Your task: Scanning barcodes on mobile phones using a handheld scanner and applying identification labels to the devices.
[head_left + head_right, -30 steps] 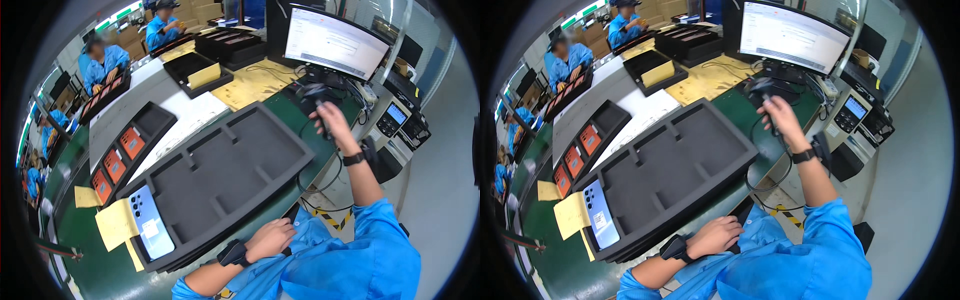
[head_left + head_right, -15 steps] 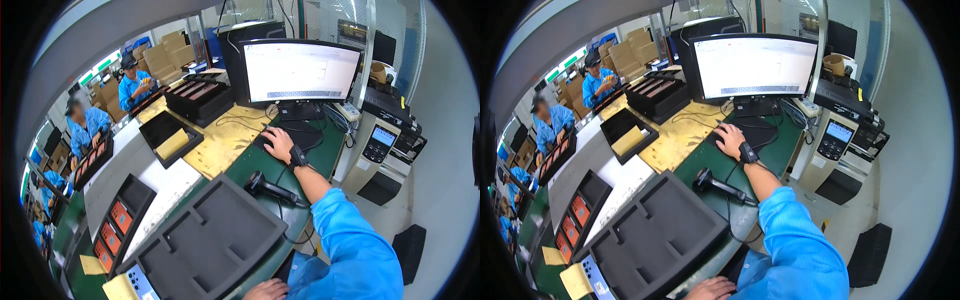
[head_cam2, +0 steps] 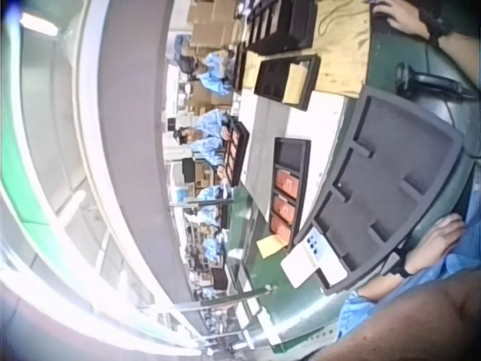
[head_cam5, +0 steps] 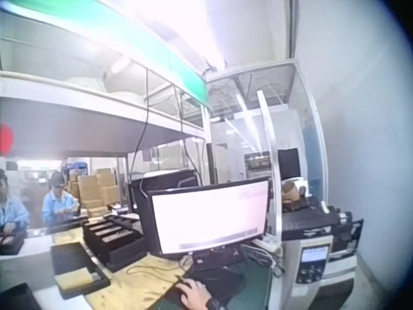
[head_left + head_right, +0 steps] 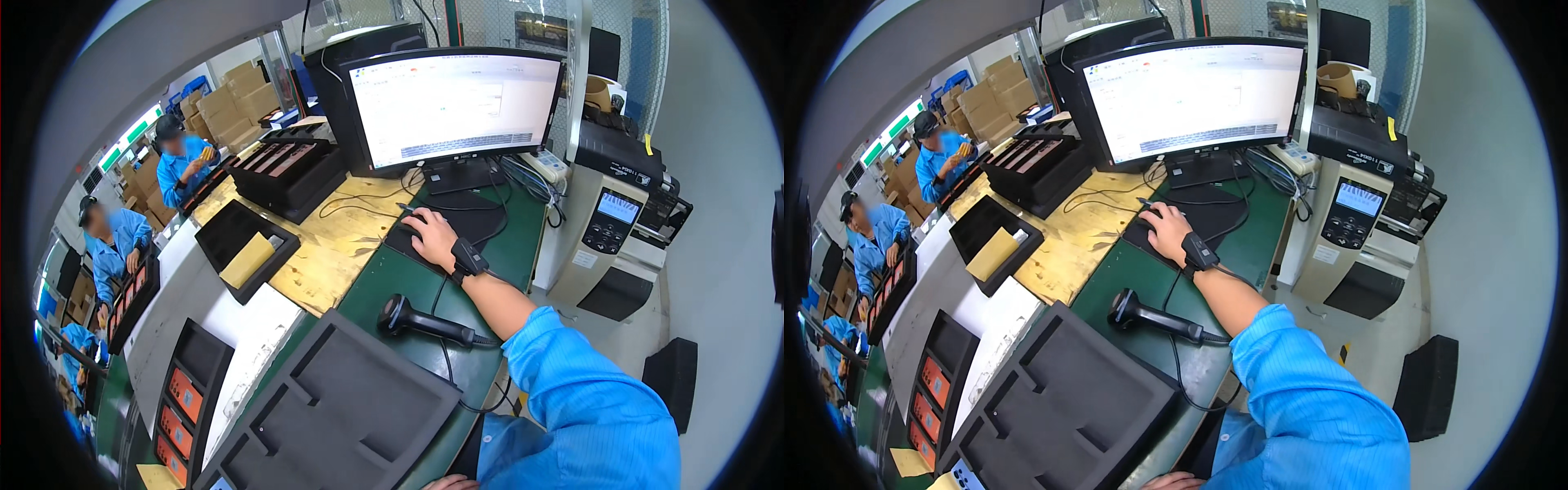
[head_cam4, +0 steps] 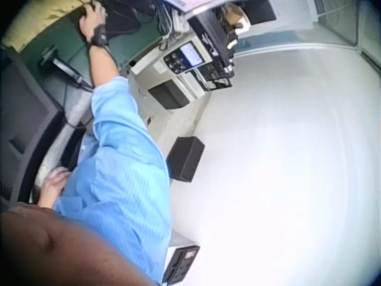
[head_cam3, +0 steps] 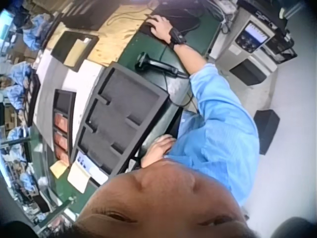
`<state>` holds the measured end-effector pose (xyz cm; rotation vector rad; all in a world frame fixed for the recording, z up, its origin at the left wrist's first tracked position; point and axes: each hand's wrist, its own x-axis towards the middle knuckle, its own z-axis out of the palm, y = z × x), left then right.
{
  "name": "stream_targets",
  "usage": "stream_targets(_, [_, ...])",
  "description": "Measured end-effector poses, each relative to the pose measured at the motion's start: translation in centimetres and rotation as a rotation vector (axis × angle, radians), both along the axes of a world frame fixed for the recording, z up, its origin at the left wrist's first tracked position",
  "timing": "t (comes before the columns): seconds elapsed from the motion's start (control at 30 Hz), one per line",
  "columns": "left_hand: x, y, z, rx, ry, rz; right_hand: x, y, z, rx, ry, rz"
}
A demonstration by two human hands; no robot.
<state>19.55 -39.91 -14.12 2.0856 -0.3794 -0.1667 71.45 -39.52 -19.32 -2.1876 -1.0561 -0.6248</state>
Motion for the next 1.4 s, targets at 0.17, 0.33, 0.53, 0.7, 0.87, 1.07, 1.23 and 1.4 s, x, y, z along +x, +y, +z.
stream_targets(0.17, [0.0,0.0,0.1,-0.015,0.014,0.017,0.2,0.0,-0.3,-0.005,-0.006,0.004])
stream_targets(0.33, [0.0,0.0,0.8,0.003,-0.045,0.02,0.0,0.1,0.1,-0.02,-0.018,0.012])
stream_targets(0.53, [-0.1,0.1,0.5,0.022,-0.09,0.006,-0.2,-0.2,0.5,-0.016,0.02,0.057])
stream_targets(0.7, [-0.3,0.1,0.6,0.014,-0.08,0.018,0.2,0.0,0.2,-0.03,0.008,0.082])
stream_targets(0.87, [-0.3,0.1,0.5,0.019,-0.097,0.034,-0.6,0.1,1.0,-0.011,-0.02,0.086])
stream_targets(1.07, [-0.3,0.0,0.6,0.008,-0.104,0.036,0.0,-0.1,0.5,-0.053,-0.002,0.063])
stream_targets(1.23, [-0.1,0.1,0.6,0.003,-0.127,0.032,0.0,-0.1,0.4,-0.007,0.044,0.076])
stream_targets(1.4, [-0.1,0.1,0.6,0.008,-0.144,0.04,0.4,0.2,0.3,-0.026,0.034,0.11])
